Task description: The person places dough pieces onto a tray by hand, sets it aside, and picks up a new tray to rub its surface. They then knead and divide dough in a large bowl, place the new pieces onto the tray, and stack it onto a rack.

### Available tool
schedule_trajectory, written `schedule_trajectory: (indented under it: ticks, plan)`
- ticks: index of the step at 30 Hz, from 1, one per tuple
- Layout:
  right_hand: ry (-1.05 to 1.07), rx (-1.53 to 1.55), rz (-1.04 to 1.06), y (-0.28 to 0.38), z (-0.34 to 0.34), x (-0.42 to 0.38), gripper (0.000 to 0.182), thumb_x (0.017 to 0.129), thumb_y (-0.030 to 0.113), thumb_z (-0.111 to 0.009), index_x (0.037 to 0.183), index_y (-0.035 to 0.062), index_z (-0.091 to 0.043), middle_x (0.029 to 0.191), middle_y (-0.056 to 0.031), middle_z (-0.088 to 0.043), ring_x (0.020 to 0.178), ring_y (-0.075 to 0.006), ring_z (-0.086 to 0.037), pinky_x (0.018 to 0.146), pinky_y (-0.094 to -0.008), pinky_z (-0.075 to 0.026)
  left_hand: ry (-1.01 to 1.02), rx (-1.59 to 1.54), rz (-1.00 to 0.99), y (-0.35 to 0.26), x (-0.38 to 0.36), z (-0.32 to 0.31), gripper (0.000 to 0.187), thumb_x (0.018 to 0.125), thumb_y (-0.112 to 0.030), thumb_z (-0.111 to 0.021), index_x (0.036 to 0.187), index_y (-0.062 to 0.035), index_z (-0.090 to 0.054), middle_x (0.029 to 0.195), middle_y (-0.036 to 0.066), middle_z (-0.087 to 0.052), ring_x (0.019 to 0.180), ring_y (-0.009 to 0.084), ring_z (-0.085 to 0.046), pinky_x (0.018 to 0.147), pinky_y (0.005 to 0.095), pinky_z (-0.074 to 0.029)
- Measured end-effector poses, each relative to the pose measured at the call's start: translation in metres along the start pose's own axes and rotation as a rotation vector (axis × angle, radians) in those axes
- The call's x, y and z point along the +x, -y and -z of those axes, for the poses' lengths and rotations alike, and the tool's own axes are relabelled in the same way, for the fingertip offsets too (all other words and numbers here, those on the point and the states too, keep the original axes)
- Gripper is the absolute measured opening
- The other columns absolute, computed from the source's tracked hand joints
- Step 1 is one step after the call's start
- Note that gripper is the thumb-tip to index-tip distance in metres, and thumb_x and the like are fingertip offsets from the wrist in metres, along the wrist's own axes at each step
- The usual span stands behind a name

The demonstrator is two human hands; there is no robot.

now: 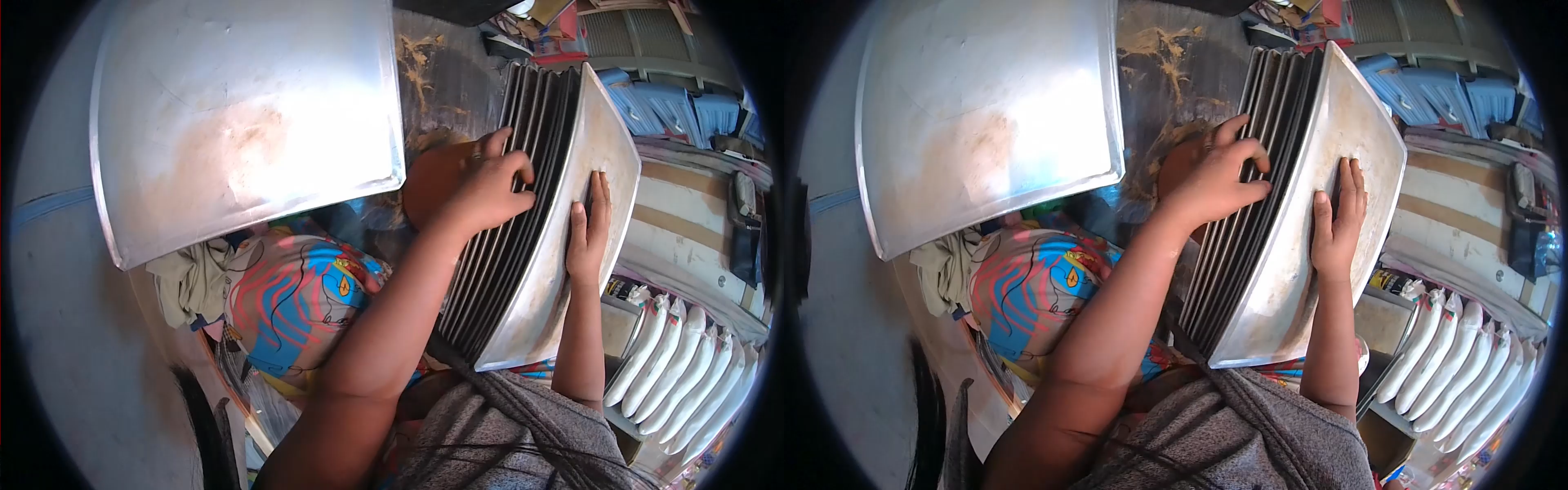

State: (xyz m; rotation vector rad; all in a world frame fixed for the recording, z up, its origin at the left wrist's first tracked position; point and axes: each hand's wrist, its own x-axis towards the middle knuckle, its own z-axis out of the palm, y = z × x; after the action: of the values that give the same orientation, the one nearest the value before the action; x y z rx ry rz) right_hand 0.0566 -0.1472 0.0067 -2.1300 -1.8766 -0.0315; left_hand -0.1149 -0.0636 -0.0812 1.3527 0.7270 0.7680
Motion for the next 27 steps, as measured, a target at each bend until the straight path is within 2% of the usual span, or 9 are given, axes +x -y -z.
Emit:
schedule_trajectory:
  ticks: [1, 2, 7, 12, 16, 21, 23, 25, 27]
  plan:
    - [0.009, 0.003, 0.003, 0.000, -0.001, 0.000, 0.053, 0.095, 0.031, -0.047, 0.137, 0.0009, -0.040, 0.144, -0.0218, -0.035, 0.134, -0.0356, -0.032, 0.110, -0.0434, -0.022, -0.029, 0.111, -0.015, -0.003, 0.000, -0.002, 0.018, 0.072, -0.017, -0.071, 0.087, -0.0127, -0.062, 0.149, 0.017, -0.025, 0.139, 0.0404, -0.017, 0.109, 0.0577, -0.017]
    - [0.006, 0.003, -0.006, -0.001, -0.001, 0.000, 0.053, 0.095, 0.031, -0.047, 0.138, 0.0013, -0.040, 0.144, -0.0218, -0.035, 0.134, -0.0355, -0.032, 0.110, -0.0432, -0.022, -0.040, 0.057, -0.038, -0.001, 0.000, -0.007, 0.015, 0.071, -0.014, -0.069, 0.084, -0.0136, -0.062, 0.149, 0.014, -0.025, 0.141, 0.0401, -0.010, 0.106, 0.0658, -0.010]
    - [0.001, 0.014, -0.028, 0.002, -0.001, 0.001, 0.053, 0.095, 0.032, -0.047, 0.139, 0.0024, -0.039, 0.144, -0.0216, -0.035, 0.134, -0.0349, -0.031, 0.110, -0.0424, -0.023, -0.031, 0.053, -0.039, -0.003, 0.001, -0.003, 0.009, 0.072, -0.018, -0.070, 0.080, -0.0144, -0.067, 0.150, 0.014, -0.027, 0.141, 0.0392, -0.012, 0.106, 0.0652, -0.009]
    - [0.000, 0.016, -0.024, 0.003, 0.000, 0.001, 0.052, 0.095, 0.030, -0.047, 0.139, 0.0024, -0.039, 0.144, -0.0219, -0.035, 0.135, -0.0347, -0.031, 0.110, -0.0419, -0.023, 0.008, -0.028, 0.013, -0.005, 0.000, 0.002, 0.018, 0.073, -0.028, -0.070, 0.084, -0.0146, -0.071, 0.148, 0.016, -0.030, 0.140, 0.0397, -0.017, 0.110, 0.0571, -0.012]
    - [0.000, 0.008, -0.018, 0.001, 0.000, 0.001, 0.051, 0.094, 0.027, -0.047, 0.138, 0.0025, -0.040, 0.143, -0.0223, -0.035, 0.134, -0.0344, -0.032, 0.110, -0.0418, -0.023, 0.005, 0.008, 0.023, -0.010, -0.001, -0.002, 0.020, 0.072, -0.029, -0.071, 0.083, -0.0131, -0.070, 0.148, 0.017, -0.030, 0.139, 0.0403, -0.018, 0.111, 0.0541, -0.013]
    - [-0.007, 0.005, -0.008, 0.001, 0.000, 0.001, 0.051, 0.094, 0.026, -0.048, 0.138, 0.0024, -0.040, 0.143, -0.0220, -0.035, 0.134, -0.0351, -0.032, 0.110, -0.0419, -0.023, -0.077, -0.015, 0.050, -0.021, 0.001, -0.010, 0.023, 0.069, -0.025, -0.070, 0.086, -0.0112, -0.063, 0.142, 0.017, -0.036, 0.135, 0.0396, -0.025, 0.108, 0.0561, -0.016]
    - [-0.006, 0.004, 0.001, -0.002, 0.000, 0.000, 0.051, 0.094, 0.026, -0.048, 0.138, 0.0025, -0.041, 0.143, -0.0219, -0.035, 0.134, -0.0362, -0.032, 0.110, -0.0431, -0.022, -0.065, 0.006, 0.033, -0.025, 0.000, -0.009, 0.022, 0.070, -0.020, -0.068, 0.089, -0.0111, -0.060, 0.141, 0.016, -0.037, 0.133, 0.0387, -0.029, 0.108, 0.0534, -0.020]
    - [-0.005, -0.026, 0.003, -0.005, 0.000, -0.001, 0.051, 0.094, 0.027, -0.049, 0.138, 0.0028, -0.040, 0.143, -0.0220, -0.035, 0.134, -0.0364, -0.031, 0.111, -0.0460, -0.018, -0.080, 0.042, -0.100, -0.026, 0.000, -0.010, 0.018, 0.071, -0.016, -0.066, 0.088, -0.0113, -0.062, 0.142, 0.016, -0.037, 0.133, 0.0383, -0.029, 0.109, 0.0480, -0.023]
    - [-0.016, -0.023, -0.009, -0.006, -0.001, -0.002, 0.053, 0.093, 0.030, -0.050, 0.138, 0.0047, -0.040, 0.143, -0.0204, -0.036, 0.135, -0.0351, -0.030, 0.111, -0.0493, -0.015, -0.063, 0.108, -0.088, -0.028, -0.002, -0.007, 0.016, 0.073, -0.014, -0.065, 0.088, -0.0115, -0.066, 0.144, 0.018, -0.037, 0.134, 0.0383, -0.031, 0.108, 0.0422, -0.028]
